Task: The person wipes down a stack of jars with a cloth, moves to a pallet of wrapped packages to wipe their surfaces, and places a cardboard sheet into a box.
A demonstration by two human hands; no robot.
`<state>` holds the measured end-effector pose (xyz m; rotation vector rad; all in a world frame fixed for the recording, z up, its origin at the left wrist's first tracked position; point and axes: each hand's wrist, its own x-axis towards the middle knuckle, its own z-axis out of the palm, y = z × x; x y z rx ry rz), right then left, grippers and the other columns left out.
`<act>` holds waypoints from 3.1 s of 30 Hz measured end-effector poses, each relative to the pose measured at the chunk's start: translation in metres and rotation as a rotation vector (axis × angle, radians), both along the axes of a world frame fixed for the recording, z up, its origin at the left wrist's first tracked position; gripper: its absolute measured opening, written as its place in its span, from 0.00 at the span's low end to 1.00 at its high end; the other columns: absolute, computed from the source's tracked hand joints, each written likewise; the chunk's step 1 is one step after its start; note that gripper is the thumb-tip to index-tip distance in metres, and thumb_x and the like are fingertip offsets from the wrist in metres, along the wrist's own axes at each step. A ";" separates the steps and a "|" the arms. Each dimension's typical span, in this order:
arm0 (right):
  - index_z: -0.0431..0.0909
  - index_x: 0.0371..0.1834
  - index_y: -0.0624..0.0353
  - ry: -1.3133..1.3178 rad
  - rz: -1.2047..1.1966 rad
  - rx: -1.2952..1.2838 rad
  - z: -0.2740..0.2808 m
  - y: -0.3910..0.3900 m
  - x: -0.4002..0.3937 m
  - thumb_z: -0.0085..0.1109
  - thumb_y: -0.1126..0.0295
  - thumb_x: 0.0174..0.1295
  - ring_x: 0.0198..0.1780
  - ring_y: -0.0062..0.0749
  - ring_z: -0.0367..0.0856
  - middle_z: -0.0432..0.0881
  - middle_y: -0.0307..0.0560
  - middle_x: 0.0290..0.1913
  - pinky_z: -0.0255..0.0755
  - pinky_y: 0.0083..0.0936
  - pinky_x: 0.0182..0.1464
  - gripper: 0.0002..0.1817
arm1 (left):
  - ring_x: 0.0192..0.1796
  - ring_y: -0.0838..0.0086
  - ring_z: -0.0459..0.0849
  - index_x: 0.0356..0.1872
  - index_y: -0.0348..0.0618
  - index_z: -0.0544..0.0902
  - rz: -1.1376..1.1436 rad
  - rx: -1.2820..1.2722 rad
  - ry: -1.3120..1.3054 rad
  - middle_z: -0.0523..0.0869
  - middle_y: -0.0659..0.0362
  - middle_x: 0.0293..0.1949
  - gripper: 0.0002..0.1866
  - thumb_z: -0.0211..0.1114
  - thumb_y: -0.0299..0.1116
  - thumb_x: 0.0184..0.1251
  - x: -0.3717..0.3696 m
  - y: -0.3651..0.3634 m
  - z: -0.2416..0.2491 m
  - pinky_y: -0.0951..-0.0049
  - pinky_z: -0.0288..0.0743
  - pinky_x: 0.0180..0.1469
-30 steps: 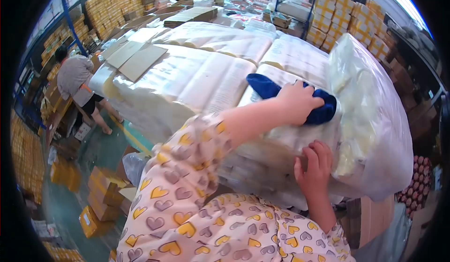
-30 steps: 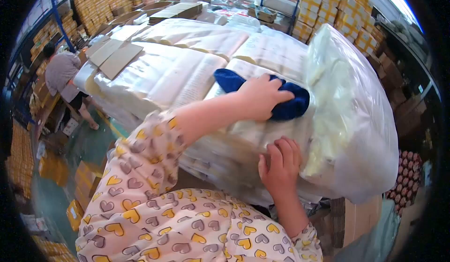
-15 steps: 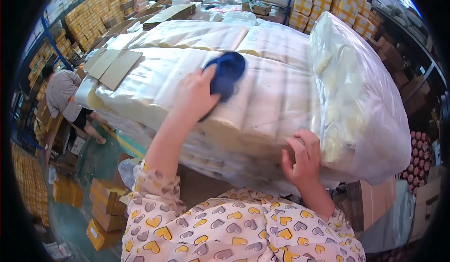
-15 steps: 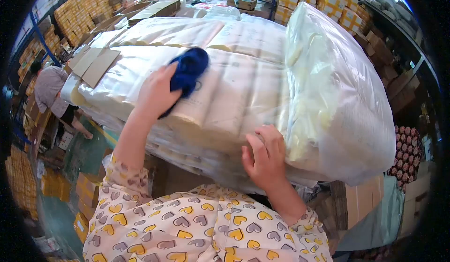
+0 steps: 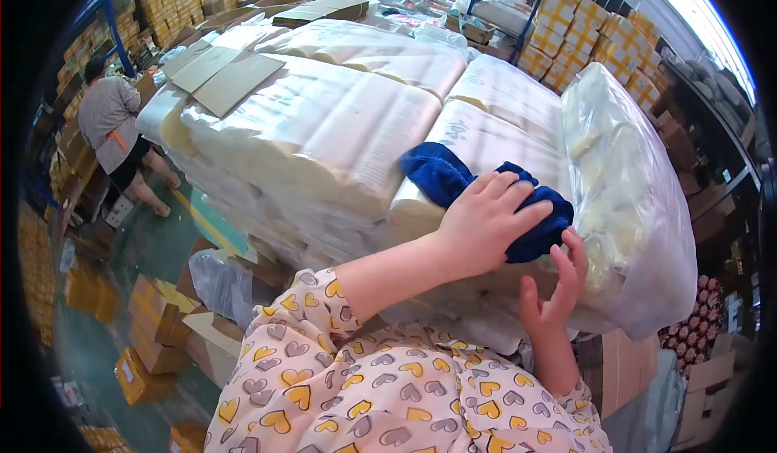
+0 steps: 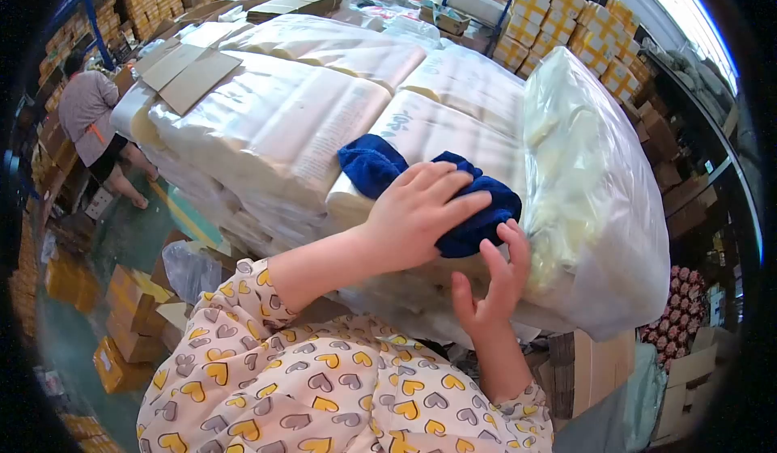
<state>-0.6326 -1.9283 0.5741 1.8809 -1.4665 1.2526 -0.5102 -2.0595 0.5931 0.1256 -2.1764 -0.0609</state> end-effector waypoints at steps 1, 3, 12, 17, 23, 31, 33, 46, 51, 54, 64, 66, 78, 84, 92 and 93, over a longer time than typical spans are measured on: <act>0.68 0.52 0.59 0.004 -0.002 0.001 0.009 0.001 0.005 0.55 0.65 0.55 0.60 0.58 0.63 0.67 0.59 0.56 0.54 0.50 0.62 0.21 | 0.58 0.57 0.66 0.49 0.50 0.74 0.043 0.054 -0.002 0.72 0.54 0.50 0.31 0.69 0.33 0.35 0.006 0.000 0.004 0.57 0.60 0.59; 0.68 0.54 0.58 0.245 -0.065 0.054 0.032 -0.002 0.014 0.59 0.62 0.53 0.60 0.58 0.63 0.67 0.58 0.57 0.54 0.50 0.61 0.25 | 0.61 0.57 0.64 0.51 0.51 0.73 0.078 0.112 -0.004 0.70 0.54 0.54 0.34 0.71 0.34 0.33 0.020 0.001 0.007 0.54 0.57 0.61; 0.66 0.60 0.42 0.279 -0.324 0.576 0.058 -0.058 0.054 0.66 0.56 0.43 0.61 0.55 0.63 0.67 0.58 0.58 0.57 0.51 0.57 0.36 | 0.64 0.52 0.61 0.54 0.47 0.71 0.123 0.280 0.140 0.67 0.52 0.59 0.31 0.69 0.32 0.43 0.106 -0.023 -0.025 0.54 0.56 0.63; 0.70 0.54 0.44 0.265 -0.309 0.620 0.060 -0.125 0.050 0.63 0.58 0.47 0.52 0.49 0.72 0.73 0.53 0.49 0.68 0.44 0.49 0.27 | 0.63 0.50 0.62 0.54 0.45 0.71 0.103 0.303 0.178 0.68 0.51 0.58 0.30 0.67 0.30 0.45 0.106 -0.032 -0.047 0.56 0.59 0.61; 0.52 0.68 0.41 0.233 -0.690 0.726 0.069 -0.194 0.021 0.58 0.43 0.49 0.61 0.55 0.64 0.60 0.57 0.64 0.64 0.48 0.56 0.43 | 0.63 0.50 0.62 0.53 0.48 0.71 0.095 0.254 0.166 0.68 0.51 0.57 0.28 0.66 0.30 0.45 0.101 -0.038 -0.049 0.53 0.58 0.61; 0.56 0.66 0.36 0.451 -0.489 0.911 0.072 -0.191 0.058 0.52 0.47 0.55 0.62 0.58 0.61 0.57 0.63 0.65 0.58 0.41 0.62 0.34 | 0.59 0.66 0.70 0.50 0.50 0.74 0.200 0.227 0.174 0.74 0.57 0.54 0.24 0.64 0.42 0.49 0.083 -0.042 -0.059 0.64 0.58 0.57; 0.62 0.63 0.37 0.339 -0.454 0.875 0.069 -0.223 0.034 0.53 0.46 0.53 0.56 0.57 0.67 0.65 0.60 0.59 0.65 0.46 0.55 0.32 | 0.57 0.67 0.72 0.50 0.49 0.75 0.205 0.211 0.194 0.75 0.57 0.53 0.23 0.62 0.44 0.51 0.082 -0.045 -0.064 0.65 0.58 0.55; 0.65 0.60 0.35 0.671 -0.405 0.596 0.053 -0.339 -0.038 0.60 0.52 0.51 0.54 0.45 0.71 0.71 0.49 0.53 0.69 0.42 0.50 0.30 | 0.53 0.71 0.77 0.47 0.49 0.76 0.260 0.109 0.193 0.79 0.57 0.51 0.19 0.48 0.50 0.65 0.081 -0.051 -0.070 0.71 0.57 0.53; 0.62 0.62 0.31 0.516 -0.467 0.717 0.051 -0.371 -0.070 0.59 0.52 0.52 0.57 0.47 0.69 0.69 0.51 0.56 0.67 0.46 0.53 0.31 | 0.52 0.72 0.78 0.46 0.51 0.76 0.285 0.111 0.187 0.79 0.58 0.50 0.19 0.44 0.50 0.68 0.079 -0.050 -0.070 0.72 0.58 0.52; 0.61 0.63 0.35 0.306 -0.604 0.827 0.058 -0.391 -0.110 0.56 0.52 0.55 0.60 0.50 0.66 0.65 0.53 0.61 0.64 0.48 0.57 0.30 | 0.51 0.74 0.79 0.44 0.52 0.76 0.315 0.079 0.174 0.80 0.59 0.48 0.18 0.42 0.49 0.70 0.080 -0.052 -0.068 0.74 0.58 0.51; 0.51 0.68 0.38 0.204 -0.829 0.899 0.038 -0.419 -0.276 0.51 0.51 0.56 0.58 0.54 0.68 0.67 0.63 0.59 0.62 0.43 0.60 0.35 | 0.50 0.79 0.79 0.42 0.54 0.74 0.359 0.032 0.170 0.81 0.63 0.48 0.16 0.37 0.46 0.72 0.077 -0.056 -0.072 0.77 0.57 0.50; 0.54 0.67 0.43 0.204 -0.853 0.900 0.046 -0.413 -0.263 0.53 0.53 0.51 0.57 0.51 0.71 0.71 0.61 0.57 0.63 0.39 0.60 0.37 | 0.50 0.79 0.79 0.42 0.54 0.74 0.357 0.030 0.185 0.81 0.63 0.48 0.16 0.37 0.46 0.72 0.076 -0.056 -0.075 0.77 0.57 0.50; 0.74 0.53 0.52 0.078 -0.525 0.916 0.071 -0.334 -0.146 0.58 0.62 0.39 0.52 0.43 0.76 0.78 0.55 0.48 0.67 0.29 0.55 0.31 | 0.50 0.74 0.79 0.43 0.55 0.75 0.401 -0.015 0.245 0.81 0.61 0.48 0.19 0.40 0.53 0.69 0.070 -0.055 -0.080 0.72 0.57 0.50; 0.74 0.50 0.61 -0.359 0.097 1.080 0.116 -0.315 -0.025 0.55 0.71 0.48 0.38 0.24 0.77 0.79 0.43 0.39 0.72 0.20 0.43 0.22 | 0.55 0.71 0.75 0.49 0.51 0.74 0.278 0.055 0.179 0.77 0.58 0.53 0.19 0.49 0.50 0.64 0.083 -0.052 -0.077 0.69 0.57 0.55; 0.68 0.57 0.61 -0.447 0.194 1.007 0.143 -0.292 0.029 0.60 0.65 0.51 0.46 0.28 0.76 0.76 0.47 0.48 0.71 0.22 0.47 0.28 | 0.56 0.64 0.73 0.50 0.48 0.74 0.043 0.130 0.247 0.75 0.56 0.52 0.24 0.65 0.33 0.48 0.116 -0.049 -0.079 0.63 0.64 0.56; 0.64 0.61 0.61 -0.451 0.186 0.861 0.132 -0.294 0.023 0.61 0.62 0.52 0.50 0.31 0.74 0.74 0.50 0.52 0.69 0.24 0.51 0.32 | 0.56 0.62 0.73 0.50 0.47 0.74 0.054 0.192 0.273 0.75 0.55 0.52 0.24 0.65 0.31 0.48 0.129 -0.041 -0.080 0.62 0.65 0.56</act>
